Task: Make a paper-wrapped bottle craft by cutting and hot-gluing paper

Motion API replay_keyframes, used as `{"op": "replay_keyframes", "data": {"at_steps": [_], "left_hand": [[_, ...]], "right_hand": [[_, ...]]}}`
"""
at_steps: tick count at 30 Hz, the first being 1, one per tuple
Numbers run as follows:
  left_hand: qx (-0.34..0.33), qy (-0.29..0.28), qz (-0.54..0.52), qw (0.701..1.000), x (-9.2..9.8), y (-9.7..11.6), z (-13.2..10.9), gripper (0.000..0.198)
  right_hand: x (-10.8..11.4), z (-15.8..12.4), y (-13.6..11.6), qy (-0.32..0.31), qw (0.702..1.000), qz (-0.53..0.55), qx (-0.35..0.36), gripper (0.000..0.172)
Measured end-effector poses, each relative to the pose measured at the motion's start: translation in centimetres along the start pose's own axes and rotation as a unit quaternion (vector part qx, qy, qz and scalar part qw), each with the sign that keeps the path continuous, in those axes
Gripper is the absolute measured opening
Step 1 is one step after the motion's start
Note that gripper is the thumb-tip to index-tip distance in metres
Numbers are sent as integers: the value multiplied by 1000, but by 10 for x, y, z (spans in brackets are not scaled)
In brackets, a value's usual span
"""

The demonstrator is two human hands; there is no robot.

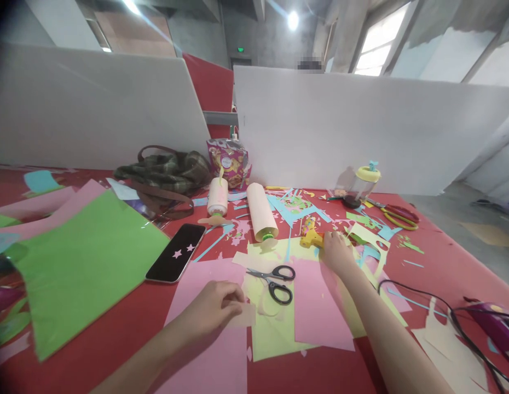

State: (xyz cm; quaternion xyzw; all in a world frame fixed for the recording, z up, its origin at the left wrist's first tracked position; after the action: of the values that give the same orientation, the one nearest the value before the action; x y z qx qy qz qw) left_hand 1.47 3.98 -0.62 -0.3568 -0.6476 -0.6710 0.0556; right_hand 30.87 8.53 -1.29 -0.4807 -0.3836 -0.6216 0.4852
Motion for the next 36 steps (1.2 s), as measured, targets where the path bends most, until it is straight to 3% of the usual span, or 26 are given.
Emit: {"op": "replay_keyframes", "data": {"at_steps": [6,10,13,16,20,24,27,31,36], "left_hand": [[-102,45,101,989,2,4,2,16],[-163,85,140,973,4,5,5,26],[-195,121,183,956,6,2,8,32],[-211,148,235,937,8,-1,10,34],[-204,171,278,923,14,2,11,36],[-213,197,318,902,19,10,15,37],[-249,205,367,873,20,14,28,39],[-289,222,419,831,21,17,61,44],[-343,214,474,782,20,21,111,52]], "right_hand": [[1,7,0,-3,998,58,-37,39],[10,4,-3,35,986,146,-72,38],[23,-2,-4,78,961,238,-114,41],[34,-17,-9,100,917,350,-165,31],[34,-42,-28,34,814,548,-190,6],[27,-59,-45,-50,694,694,-187,4],[21,-63,-50,-99,625,749,-197,15],[14,-65,-53,-120,573,784,-208,27],[6,-67,-54,-96,556,798,-211,26]]}}
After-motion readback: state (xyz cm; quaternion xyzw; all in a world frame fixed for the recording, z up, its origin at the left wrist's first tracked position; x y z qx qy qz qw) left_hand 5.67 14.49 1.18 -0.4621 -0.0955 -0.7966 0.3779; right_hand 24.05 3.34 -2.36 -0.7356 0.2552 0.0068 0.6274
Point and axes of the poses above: each hand's wrist, its own z-axis towards the middle knuckle, its own x-axis out of the back of the hand, y = z × x, the point moved 4 cm from there along z, towards the middle knuckle, and after that the axes turned 12 degrees about y, right-handed, at the moved point
